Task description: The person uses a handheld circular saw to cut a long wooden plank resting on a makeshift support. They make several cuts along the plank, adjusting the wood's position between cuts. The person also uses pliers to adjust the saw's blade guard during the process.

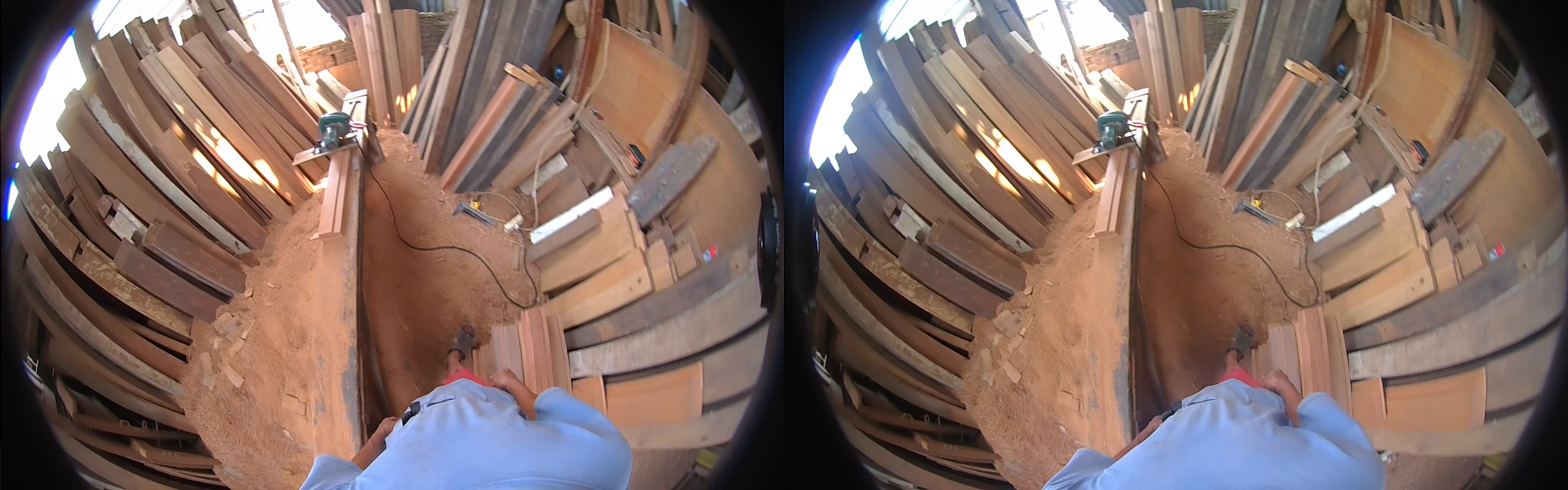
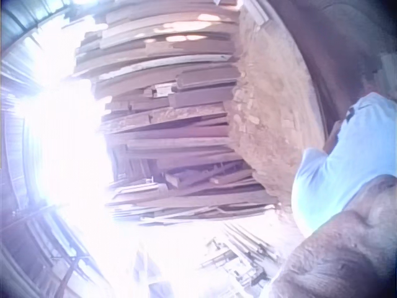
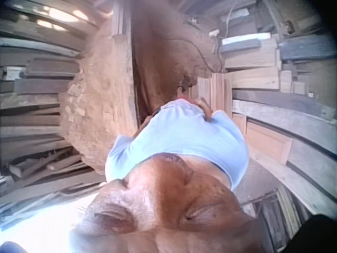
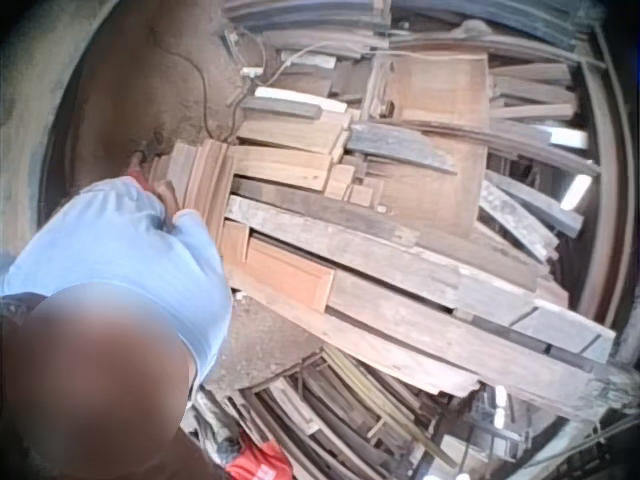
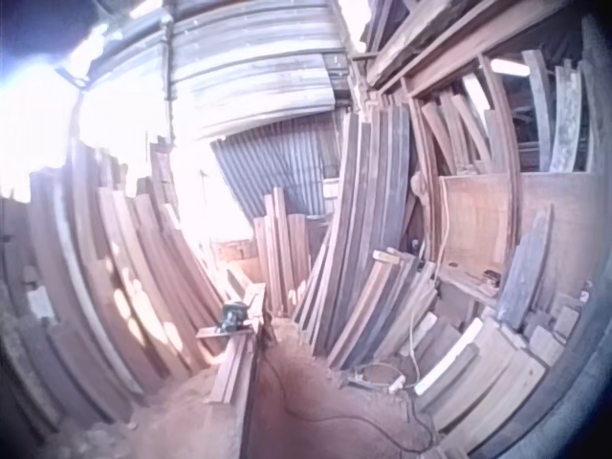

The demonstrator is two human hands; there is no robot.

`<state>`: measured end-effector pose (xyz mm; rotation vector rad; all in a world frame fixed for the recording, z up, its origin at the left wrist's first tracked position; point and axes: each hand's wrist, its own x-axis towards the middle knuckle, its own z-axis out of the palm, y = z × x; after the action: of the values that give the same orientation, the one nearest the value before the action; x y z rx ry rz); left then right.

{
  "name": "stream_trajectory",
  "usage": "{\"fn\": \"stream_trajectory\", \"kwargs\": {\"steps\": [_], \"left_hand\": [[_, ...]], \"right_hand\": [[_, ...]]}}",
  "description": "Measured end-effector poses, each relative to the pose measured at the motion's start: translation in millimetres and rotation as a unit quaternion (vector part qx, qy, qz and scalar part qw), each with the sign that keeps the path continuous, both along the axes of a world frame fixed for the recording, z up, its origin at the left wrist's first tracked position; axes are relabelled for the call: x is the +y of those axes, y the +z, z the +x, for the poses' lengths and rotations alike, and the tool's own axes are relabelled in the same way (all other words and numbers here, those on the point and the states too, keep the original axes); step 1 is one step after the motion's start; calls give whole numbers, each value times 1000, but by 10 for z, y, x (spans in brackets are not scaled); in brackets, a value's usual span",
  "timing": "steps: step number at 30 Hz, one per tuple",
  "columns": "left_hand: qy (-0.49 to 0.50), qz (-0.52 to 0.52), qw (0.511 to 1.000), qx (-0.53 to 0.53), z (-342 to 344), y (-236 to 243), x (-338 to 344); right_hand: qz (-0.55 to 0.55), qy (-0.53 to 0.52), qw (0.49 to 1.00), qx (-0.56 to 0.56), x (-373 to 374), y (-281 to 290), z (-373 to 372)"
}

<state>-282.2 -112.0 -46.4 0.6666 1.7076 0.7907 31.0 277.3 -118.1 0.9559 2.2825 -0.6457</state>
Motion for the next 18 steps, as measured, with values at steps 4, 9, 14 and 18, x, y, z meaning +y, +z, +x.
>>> {"fn": "stream_trajectory", "kwargs": {"steps": [4,9,14,18], "left_hand": [[-202,275,909,238,-477,-34,884],[156,-76,980,-102,-1163,301,2498],[293,80,944,-132,-1734,604,3664],[275,8,952,-136,-1944,511,3924]], "right_hand": [[19,69,995,66,693,-370,-224],[-95,-86,979,160,1862,-278,-697],[-76,-204,964,156,2809,417,-1287],[-136,-357,885,266,3075,976,-1767]]}}
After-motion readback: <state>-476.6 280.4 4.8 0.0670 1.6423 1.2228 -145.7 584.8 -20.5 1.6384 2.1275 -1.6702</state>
